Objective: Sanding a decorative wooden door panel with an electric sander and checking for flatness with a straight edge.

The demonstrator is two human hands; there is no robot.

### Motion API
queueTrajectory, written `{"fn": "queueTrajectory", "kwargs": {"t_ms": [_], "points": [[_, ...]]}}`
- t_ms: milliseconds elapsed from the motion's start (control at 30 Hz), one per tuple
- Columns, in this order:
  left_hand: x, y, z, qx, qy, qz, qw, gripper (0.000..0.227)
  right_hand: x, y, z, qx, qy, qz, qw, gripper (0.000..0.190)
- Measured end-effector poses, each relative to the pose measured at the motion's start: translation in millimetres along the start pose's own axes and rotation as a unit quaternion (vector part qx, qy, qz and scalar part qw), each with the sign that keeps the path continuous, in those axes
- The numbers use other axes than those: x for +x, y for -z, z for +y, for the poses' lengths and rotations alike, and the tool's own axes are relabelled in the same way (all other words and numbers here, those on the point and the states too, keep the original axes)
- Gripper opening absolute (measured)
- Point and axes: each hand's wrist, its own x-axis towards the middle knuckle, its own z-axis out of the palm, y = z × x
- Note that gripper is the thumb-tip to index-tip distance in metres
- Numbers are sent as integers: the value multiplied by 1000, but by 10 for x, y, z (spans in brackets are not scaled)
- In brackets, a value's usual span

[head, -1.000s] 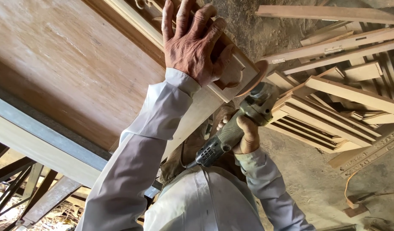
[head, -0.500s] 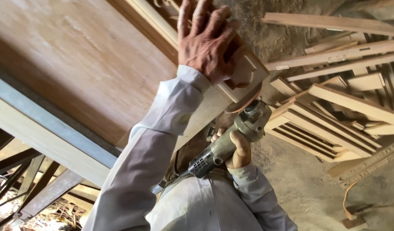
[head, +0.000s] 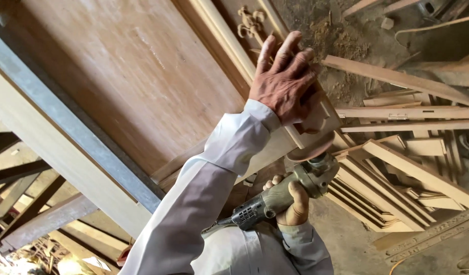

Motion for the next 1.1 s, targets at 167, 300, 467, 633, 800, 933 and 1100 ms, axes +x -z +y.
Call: {"fn": "queueTrajectory", "kwargs": {"t_ms": [167, 300, 467, 633, 800, 933, 1100], "points": [[-32, 12, 23, -16, -7, 40, 999, 59, 82, 114, -68, -12, -7, 15, 1000, 26], [-45, -9, 24, -19, -12, 79, 997, 53, 113, 112, -128, -8, -5, 4, 1000, 27], [-40, -7, 35, -11, -7, 72, 997, 58, 173, 95, -264, -21, 7, -4, 1000, 30], [-57, 18, 29, -19, -20, 113, 993, 51, 270, 130, -361, -35, 7, -15, 999, 31], [-67, 28, -2, -9, -32, 65, 997, 59, 379, 262, -353, -14, -17, -20, 1000, 31], [-64, 15, -7, -13, -25, 56, 998, 57, 445, 287, -306, -1, -32, -10, 999, 31], [-22, -9, -11, 29, -12, -4, 1000, 69, 484, 156, -298, 46, -12, -85, 995, 23]]}}
